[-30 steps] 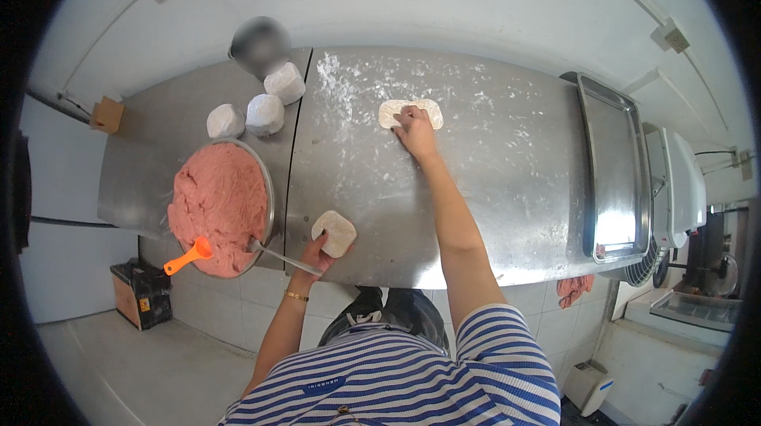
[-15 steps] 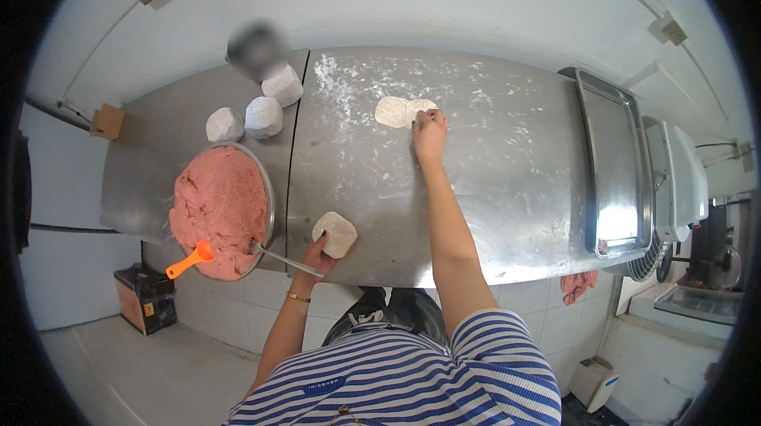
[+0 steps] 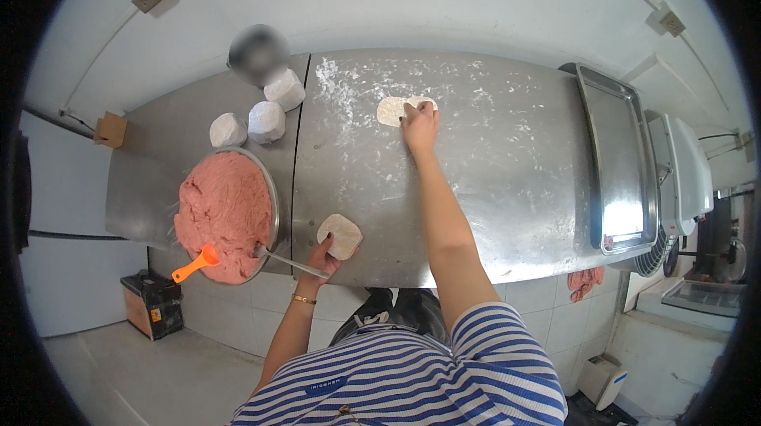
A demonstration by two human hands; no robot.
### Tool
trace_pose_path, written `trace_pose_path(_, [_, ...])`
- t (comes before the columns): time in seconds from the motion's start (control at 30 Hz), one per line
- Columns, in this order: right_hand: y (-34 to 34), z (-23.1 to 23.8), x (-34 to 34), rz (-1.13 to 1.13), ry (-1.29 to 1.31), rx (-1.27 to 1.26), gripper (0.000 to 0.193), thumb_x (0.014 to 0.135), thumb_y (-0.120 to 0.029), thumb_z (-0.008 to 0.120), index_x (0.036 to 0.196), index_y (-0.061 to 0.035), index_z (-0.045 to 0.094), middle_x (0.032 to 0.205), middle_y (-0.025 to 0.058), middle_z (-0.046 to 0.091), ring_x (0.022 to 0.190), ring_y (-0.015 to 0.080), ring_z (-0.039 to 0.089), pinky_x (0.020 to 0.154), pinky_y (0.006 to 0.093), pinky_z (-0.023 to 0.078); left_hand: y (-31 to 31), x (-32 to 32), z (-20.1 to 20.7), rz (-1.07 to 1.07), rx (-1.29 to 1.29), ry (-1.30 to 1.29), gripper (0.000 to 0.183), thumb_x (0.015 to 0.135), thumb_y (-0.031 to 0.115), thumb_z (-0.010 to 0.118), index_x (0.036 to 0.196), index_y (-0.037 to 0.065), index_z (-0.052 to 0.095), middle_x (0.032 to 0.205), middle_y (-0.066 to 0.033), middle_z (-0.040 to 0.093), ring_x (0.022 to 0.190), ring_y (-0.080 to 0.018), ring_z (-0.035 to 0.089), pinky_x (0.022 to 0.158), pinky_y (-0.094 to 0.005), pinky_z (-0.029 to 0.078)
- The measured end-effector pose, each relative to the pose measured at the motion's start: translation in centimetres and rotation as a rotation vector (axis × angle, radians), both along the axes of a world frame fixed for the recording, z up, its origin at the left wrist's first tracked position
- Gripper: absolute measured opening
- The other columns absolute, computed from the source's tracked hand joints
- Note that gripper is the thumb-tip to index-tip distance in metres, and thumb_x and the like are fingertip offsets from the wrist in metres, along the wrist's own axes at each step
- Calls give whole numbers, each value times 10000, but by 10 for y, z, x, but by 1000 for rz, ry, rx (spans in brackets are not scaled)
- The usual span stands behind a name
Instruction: The person greases a metal baking tray with a brush, then scoops pink dough from a large container, weighs a small portion on a digital scale, and shapes it by hand on a floured stainless steel table. The person places the shaped dough onto the tray and continues to flatten additional dough pieces.
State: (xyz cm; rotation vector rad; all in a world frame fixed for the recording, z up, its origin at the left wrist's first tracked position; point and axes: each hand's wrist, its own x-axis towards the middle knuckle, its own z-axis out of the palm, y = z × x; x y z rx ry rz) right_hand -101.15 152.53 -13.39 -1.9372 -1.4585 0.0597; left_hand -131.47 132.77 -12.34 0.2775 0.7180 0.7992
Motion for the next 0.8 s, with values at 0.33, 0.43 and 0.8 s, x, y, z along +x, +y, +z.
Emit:
trace_pose_path(0.33, [-14, 12, 11, -31, -48, -51, 326, 710, -204, 692, 1016, -98, 647, 957, 124, 517, 919, 296, 475, 805, 382, 419, 0, 1, 4, -15, 7, 13, 508, 914, 247, 521, 1330, 36, 321, 1319, -162, 430, 1216, -321, 436, 1011, -516, 382])
trace_pose_path(0.43, [-16, 5, 16, -94, -82, -75, 312, 715, -212, 691, 994, -79, 643, 964, 130, 519, 923, 298, 477, 806, 386, 421, 1, 1, 4, -30, 13, 15, 507, 916, 250, 517, 1331, 36, 320, 1320, -162, 430, 1216, -320, 436, 1010, -511, 386])
trace_pose_path(0.8, [-10, 8, 3, -9, -92, -38, 374, 694, -167, 697, 1064, -191, 656, 962, 99, 519, 903, 283, 492, 806, 377, 429, 1, 0, 3, -26, 21, 0, 505, 909, 237, 529, 1330, 43, 327, 1317, -162, 437, 1218, -320, 436, 1008, -508, 389])
